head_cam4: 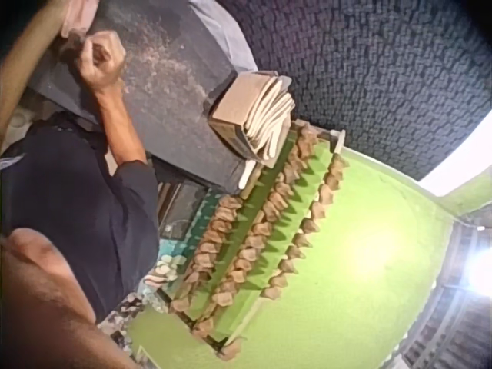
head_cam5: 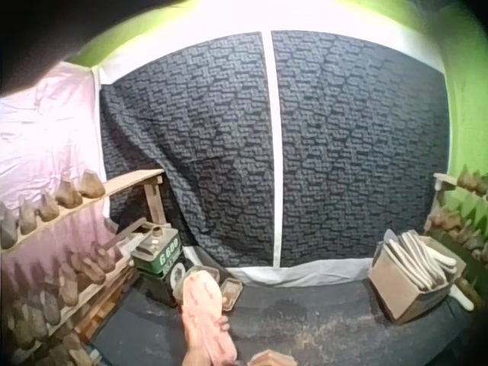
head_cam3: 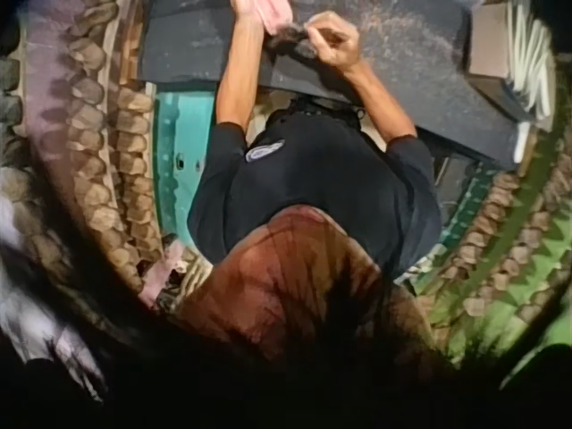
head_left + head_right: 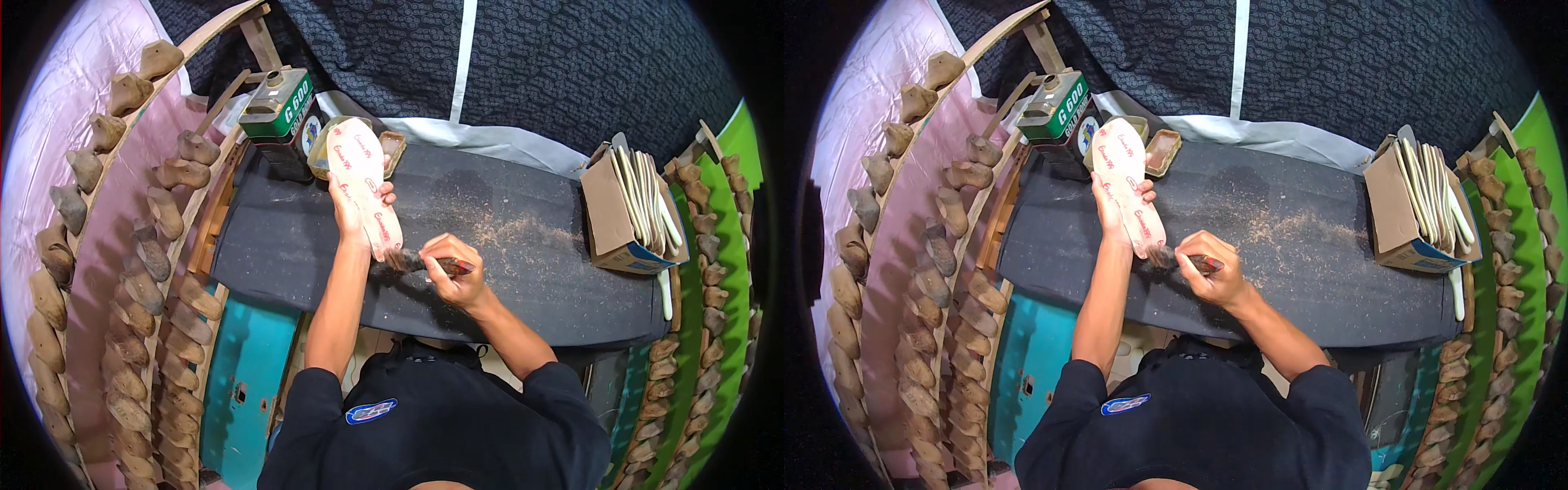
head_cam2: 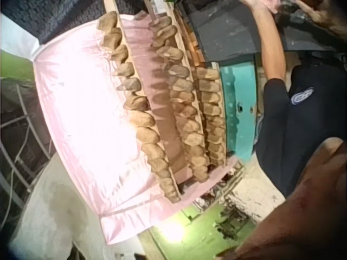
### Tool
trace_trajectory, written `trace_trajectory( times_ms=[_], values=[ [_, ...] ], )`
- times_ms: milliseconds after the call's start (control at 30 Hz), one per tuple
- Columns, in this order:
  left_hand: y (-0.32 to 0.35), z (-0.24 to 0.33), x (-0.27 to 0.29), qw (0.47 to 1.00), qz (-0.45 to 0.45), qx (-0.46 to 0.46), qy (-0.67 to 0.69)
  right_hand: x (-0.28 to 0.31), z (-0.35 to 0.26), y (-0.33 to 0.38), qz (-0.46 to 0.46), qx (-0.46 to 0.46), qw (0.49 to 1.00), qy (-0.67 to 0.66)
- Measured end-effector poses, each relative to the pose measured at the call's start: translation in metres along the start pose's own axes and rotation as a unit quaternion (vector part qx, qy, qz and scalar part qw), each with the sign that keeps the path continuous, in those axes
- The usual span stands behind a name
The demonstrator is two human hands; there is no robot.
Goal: Applying adhesive to the edges and surface of shoe soles using a brush.
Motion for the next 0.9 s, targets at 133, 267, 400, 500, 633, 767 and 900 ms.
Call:
trace_trajectory(
  times_ms=[133,267,400,500,633,767,900],
  values=[
    [0.006,0.008,0.002,1.000,-0.005,-0.008,-0.017,0.018,-0.005,-0.006,0.048,0.019,0.998,-0.040],
    [0.009,-0.003,-0.015,0.998,0.038,-0.008,-0.048,0.017,-0.012,-0.031,0.094,0.046,0.994,0.009],
    [0.008,0.001,-0.008,0.999,0.002,-0.035,-0.016,-0.007,-0.014,-0.030,0.038,0.058,0.997,0.034],
    [0.009,0.016,0.000,0.997,0.012,-0.063,-0.032,-0.016,-0.011,-0.010,-0.016,0.028,0.999,-0.008],
    [0.017,0.028,0.000,0.997,0.006,-0.059,-0.057,0.006,-0.012,-0.006,-0.011,-0.022,0.996,-0.082],
    [0.026,0.022,-0.002,0.991,-0.026,-0.008,-0.129,0.025,-0.021,-0.038,0.048,0.038,0.997,-0.037],
    [0.033,0.009,-0.003,0.989,-0.064,0.016,-0.131,0.038,-0.015,-0.074,0.059,0.072,0.993,0.067]
  ],
)
Point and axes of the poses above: each hand's wrist, its own y-axis away from the middle knuckle, its own x-axis out of the back of the hand, z = x × y, the point moved 1 cm from there along -y, towards the middle knuckle, and after that the axes turned 11 degrees about -z, right-handed, at the moved point
